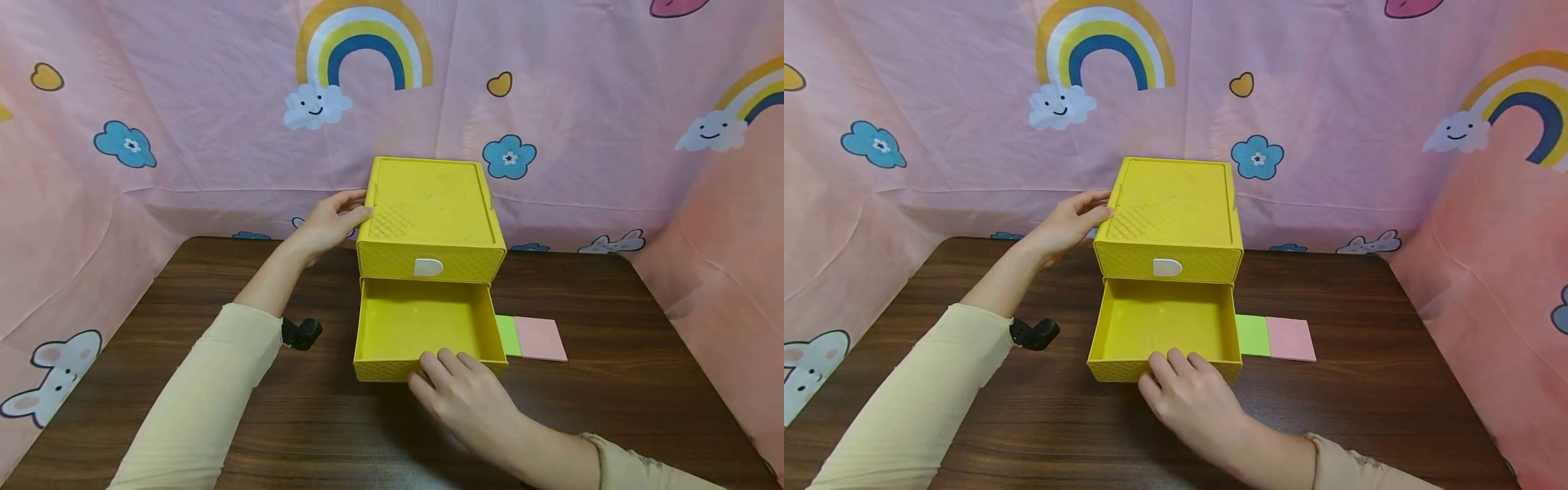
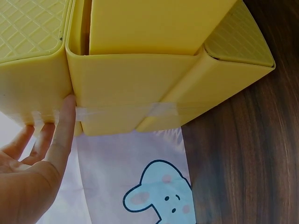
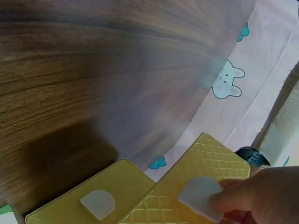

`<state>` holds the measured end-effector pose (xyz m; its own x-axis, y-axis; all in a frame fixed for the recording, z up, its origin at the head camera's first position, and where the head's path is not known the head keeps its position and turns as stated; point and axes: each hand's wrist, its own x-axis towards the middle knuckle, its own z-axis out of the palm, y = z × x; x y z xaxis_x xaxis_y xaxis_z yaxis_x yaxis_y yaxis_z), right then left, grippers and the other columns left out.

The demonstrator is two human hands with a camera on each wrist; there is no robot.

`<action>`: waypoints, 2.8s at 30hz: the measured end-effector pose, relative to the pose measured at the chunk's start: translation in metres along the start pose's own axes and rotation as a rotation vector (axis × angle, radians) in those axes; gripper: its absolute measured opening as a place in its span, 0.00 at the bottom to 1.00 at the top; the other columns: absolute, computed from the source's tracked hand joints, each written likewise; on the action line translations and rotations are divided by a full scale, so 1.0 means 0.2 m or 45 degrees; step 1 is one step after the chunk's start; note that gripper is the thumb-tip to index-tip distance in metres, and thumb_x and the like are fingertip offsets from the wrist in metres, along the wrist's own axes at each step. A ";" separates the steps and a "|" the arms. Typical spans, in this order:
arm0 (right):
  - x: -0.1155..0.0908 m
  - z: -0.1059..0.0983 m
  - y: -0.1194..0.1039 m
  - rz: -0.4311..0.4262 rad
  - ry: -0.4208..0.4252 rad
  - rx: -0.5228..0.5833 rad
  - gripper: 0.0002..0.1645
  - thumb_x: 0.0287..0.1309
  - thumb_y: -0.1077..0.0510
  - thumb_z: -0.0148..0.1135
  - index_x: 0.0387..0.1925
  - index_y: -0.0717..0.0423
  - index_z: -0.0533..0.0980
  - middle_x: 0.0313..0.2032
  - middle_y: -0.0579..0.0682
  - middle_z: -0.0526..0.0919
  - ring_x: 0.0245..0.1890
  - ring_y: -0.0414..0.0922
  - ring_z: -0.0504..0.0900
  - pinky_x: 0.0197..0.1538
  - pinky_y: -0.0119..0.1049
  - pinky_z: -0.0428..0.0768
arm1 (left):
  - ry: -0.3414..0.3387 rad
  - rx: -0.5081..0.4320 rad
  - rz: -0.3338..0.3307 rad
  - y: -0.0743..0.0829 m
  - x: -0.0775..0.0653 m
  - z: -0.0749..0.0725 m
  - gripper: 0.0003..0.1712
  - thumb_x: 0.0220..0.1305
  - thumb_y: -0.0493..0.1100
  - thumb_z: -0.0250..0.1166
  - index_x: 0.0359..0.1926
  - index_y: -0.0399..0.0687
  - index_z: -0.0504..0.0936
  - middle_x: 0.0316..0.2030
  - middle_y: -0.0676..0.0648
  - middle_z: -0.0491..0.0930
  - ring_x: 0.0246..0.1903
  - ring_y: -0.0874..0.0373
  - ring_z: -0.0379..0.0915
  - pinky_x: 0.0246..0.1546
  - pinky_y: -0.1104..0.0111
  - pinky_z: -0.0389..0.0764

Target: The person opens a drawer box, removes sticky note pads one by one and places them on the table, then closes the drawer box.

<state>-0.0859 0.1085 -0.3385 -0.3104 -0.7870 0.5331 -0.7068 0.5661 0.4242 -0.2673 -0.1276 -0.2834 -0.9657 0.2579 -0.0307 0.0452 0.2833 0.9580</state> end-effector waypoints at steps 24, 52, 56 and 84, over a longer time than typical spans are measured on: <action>0.07 0.18 0.12 0.091 0.040 0.007 0.24 0.64 0.70 0.30 0.20 0.54 0.69 0.23 0.49 0.66 0.18 0.42 0.59 0.18 0.27 0.56 | 0.005 0.050 0.015 0.00 -0.01 0.00 0.32 0.65 0.51 0.55 0.68 0.53 0.59 0.62 0.47 0.65 0.58 0.53 0.65 0.51 0.57 0.76; 0.15 0.28 0.24 0.145 0.174 -0.098 0.14 0.58 0.61 0.50 0.19 0.53 0.74 0.21 0.49 0.68 0.19 0.42 0.62 0.18 0.26 0.55 | 0.012 0.075 0.016 -0.01 -0.01 -0.01 0.32 0.65 0.52 0.55 0.68 0.53 0.59 0.62 0.48 0.65 0.60 0.53 0.62 0.56 0.56 0.71; 0.16 0.29 0.24 0.145 0.181 -0.125 0.12 0.57 0.60 0.52 0.19 0.53 0.74 0.22 0.48 0.69 0.19 0.42 0.63 0.19 0.26 0.54 | 0.013 0.070 0.017 -0.01 0.00 0.00 0.32 0.65 0.52 0.55 0.68 0.53 0.60 0.62 0.48 0.65 0.59 0.54 0.63 0.53 0.58 0.74; 0.14 0.38 0.28 0.163 0.026 -0.226 0.22 0.65 0.67 0.37 0.21 0.51 0.74 0.26 0.48 0.72 0.25 0.45 0.72 0.20 0.31 0.64 | 0.000 0.068 0.029 0.00 0.00 0.00 0.31 0.66 0.51 0.55 0.68 0.53 0.59 0.60 0.47 0.66 0.55 0.53 0.67 0.47 0.58 0.78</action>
<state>-0.1835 0.0997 -0.3558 -0.3763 -0.7021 0.6046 -0.5388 0.6967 0.4737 -0.2666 -0.1284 -0.2837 -0.9643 0.2648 -0.0093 0.0805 0.3260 0.9419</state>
